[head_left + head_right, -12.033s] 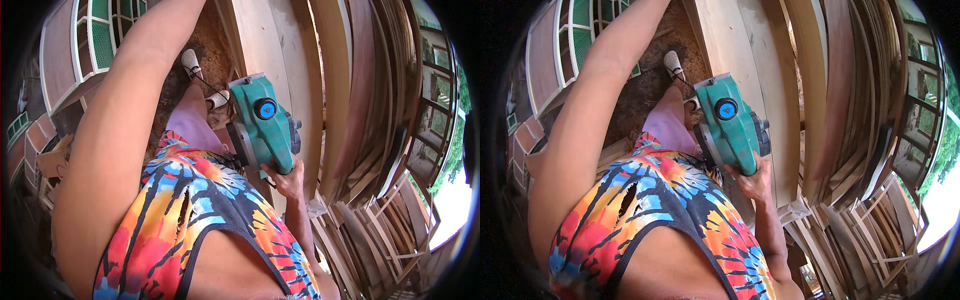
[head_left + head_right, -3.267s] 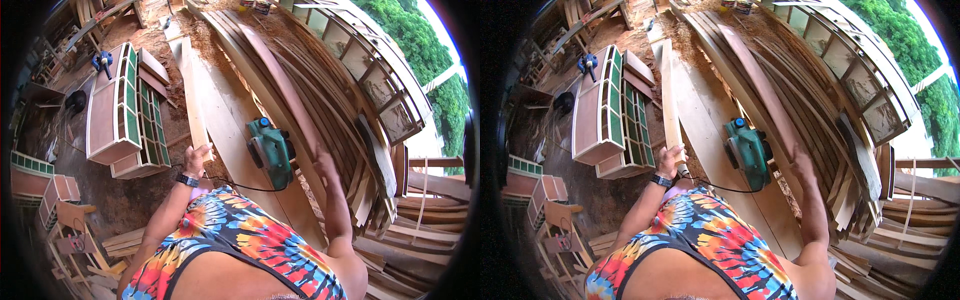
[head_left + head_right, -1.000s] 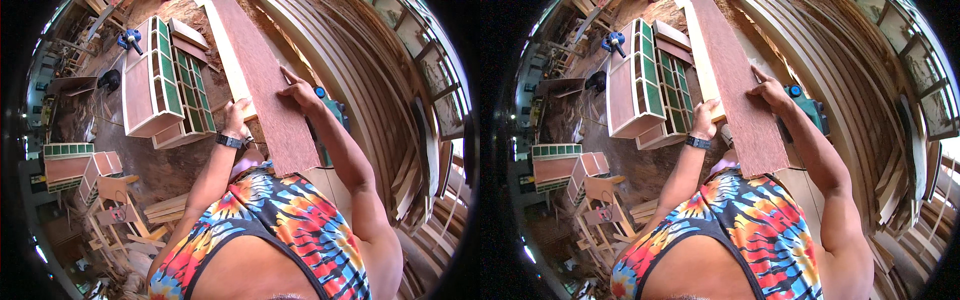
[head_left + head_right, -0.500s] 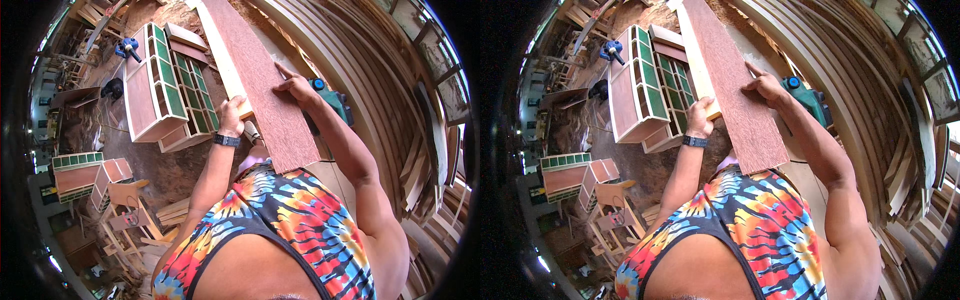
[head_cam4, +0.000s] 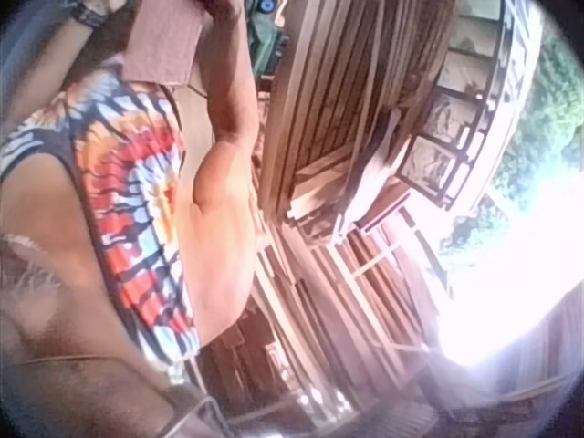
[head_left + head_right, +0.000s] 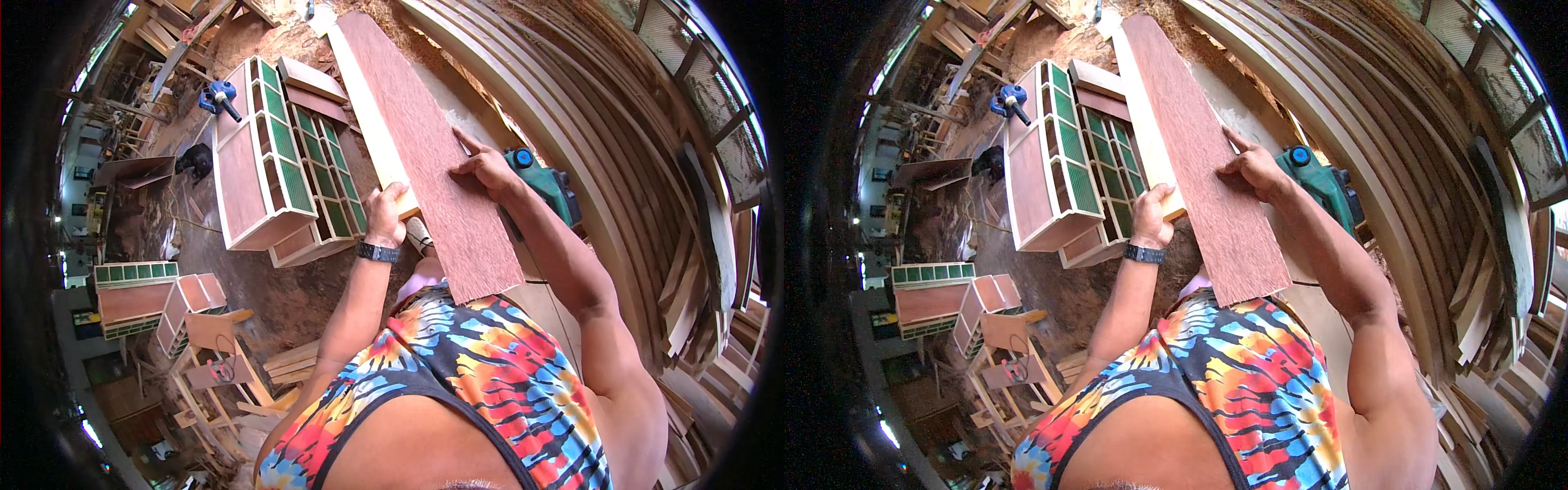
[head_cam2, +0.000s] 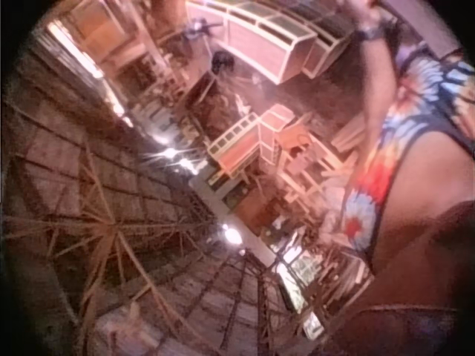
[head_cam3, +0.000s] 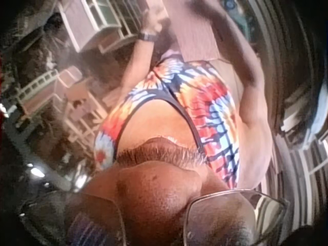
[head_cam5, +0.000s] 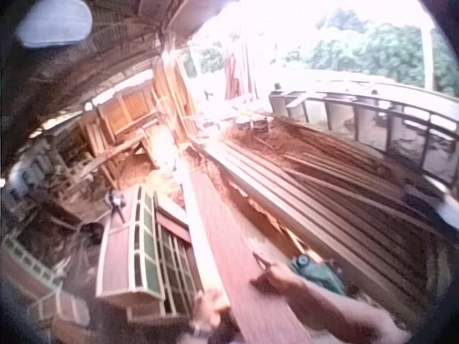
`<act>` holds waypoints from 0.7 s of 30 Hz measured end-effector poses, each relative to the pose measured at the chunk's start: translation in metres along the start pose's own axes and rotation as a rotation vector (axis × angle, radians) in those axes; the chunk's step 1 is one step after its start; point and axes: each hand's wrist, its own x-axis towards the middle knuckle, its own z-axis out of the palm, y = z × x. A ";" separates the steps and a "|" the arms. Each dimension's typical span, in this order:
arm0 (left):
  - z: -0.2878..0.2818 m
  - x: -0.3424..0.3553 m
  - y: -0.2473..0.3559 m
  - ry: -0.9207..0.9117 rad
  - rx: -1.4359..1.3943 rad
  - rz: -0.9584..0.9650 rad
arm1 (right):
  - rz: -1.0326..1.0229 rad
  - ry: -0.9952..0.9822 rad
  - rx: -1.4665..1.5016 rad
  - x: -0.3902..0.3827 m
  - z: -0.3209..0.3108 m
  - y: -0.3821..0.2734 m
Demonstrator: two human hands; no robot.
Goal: Planing a long wooden beam with a power planer and marking dimensions with a pencil.
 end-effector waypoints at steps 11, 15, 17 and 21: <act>0.001 0.007 -0.022 -0.074 -0.157 -0.031 | -0.234 0.015 -0.296 0.002 0.002 -0.006; 0.000 0.013 -0.030 -0.183 -0.335 -0.235 | -0.249 -0.043 -0.434 -0.003 0.011 -0.029; 0.003 0.013 -0.033 -0.190 -0.374 -0.267 | -0.281 -0.054 -0.506 -0.009 0.022 -0.043; 0.026 0.015 -0.038 -0.339 -0.649 -0.279 | -0.255 -0.112 -0.656 -0.023 0.049 -0.091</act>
